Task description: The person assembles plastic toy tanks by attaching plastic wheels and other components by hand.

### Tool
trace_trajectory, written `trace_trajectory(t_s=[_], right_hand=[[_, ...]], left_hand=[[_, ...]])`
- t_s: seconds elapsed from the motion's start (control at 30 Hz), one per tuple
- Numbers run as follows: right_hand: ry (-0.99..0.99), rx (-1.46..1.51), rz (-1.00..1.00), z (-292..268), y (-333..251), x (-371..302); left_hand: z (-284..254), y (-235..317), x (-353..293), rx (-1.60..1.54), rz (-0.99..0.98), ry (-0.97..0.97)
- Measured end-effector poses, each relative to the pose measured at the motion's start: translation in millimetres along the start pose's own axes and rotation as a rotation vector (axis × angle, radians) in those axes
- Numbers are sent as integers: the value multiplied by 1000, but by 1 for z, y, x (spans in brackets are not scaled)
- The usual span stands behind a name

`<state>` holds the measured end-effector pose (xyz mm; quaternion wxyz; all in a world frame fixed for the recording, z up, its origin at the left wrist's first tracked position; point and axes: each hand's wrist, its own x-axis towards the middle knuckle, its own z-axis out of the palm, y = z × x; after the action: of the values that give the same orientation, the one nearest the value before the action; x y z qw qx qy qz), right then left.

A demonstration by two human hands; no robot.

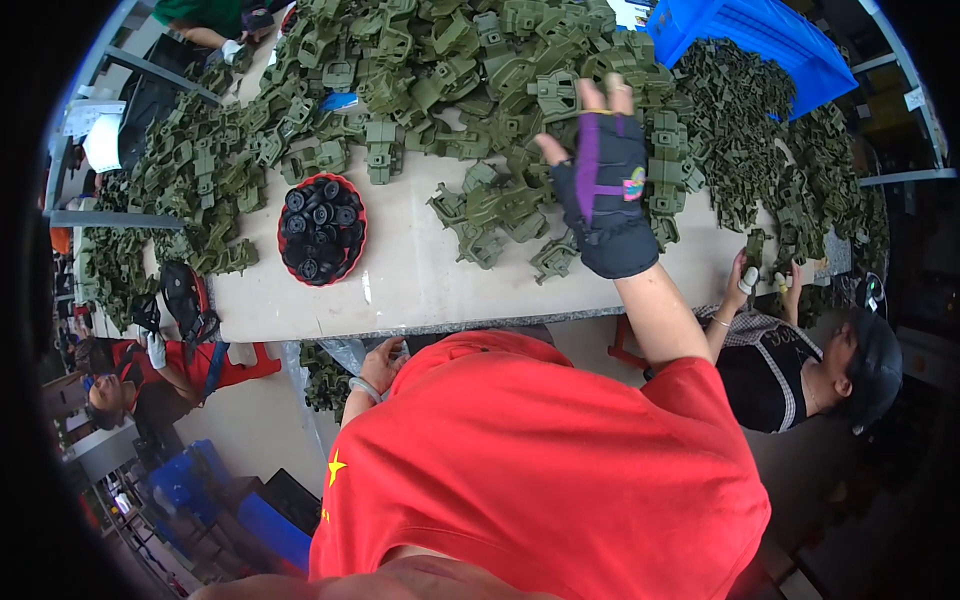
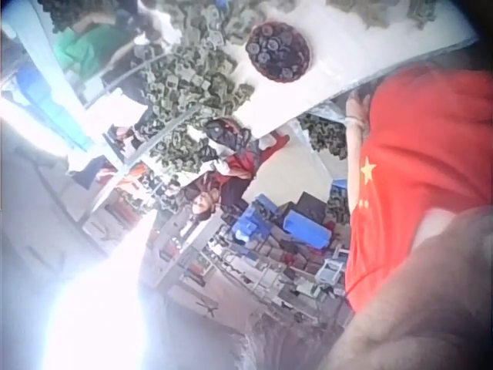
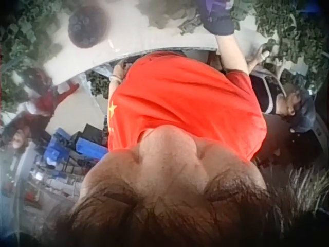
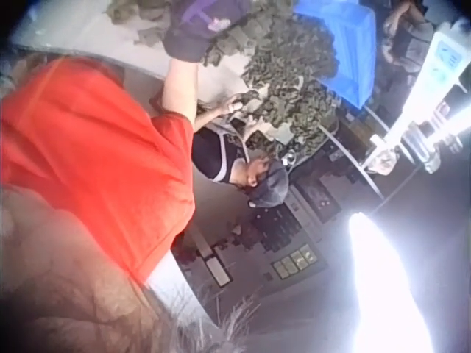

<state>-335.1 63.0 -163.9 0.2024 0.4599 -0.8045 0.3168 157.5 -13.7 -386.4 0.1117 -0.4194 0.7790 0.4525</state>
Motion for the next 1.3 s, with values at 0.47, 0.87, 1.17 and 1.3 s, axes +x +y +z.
trace_trajectory(t_s=[0.47,0.87,1.17,1.3], right_hand=[[84,82,-150,69,-12,15],[-311,63,-353,129,-74,36],[-421,1078,480,91,-125,3],[-722,1413,735,99,-140,-49]], left_hand=[[-16,56,53,-117,75,-46],[-58,115,175,-486,191,100],[-70,81,161,-606,208,48],[-92,104,106,-1053,235,-130]])
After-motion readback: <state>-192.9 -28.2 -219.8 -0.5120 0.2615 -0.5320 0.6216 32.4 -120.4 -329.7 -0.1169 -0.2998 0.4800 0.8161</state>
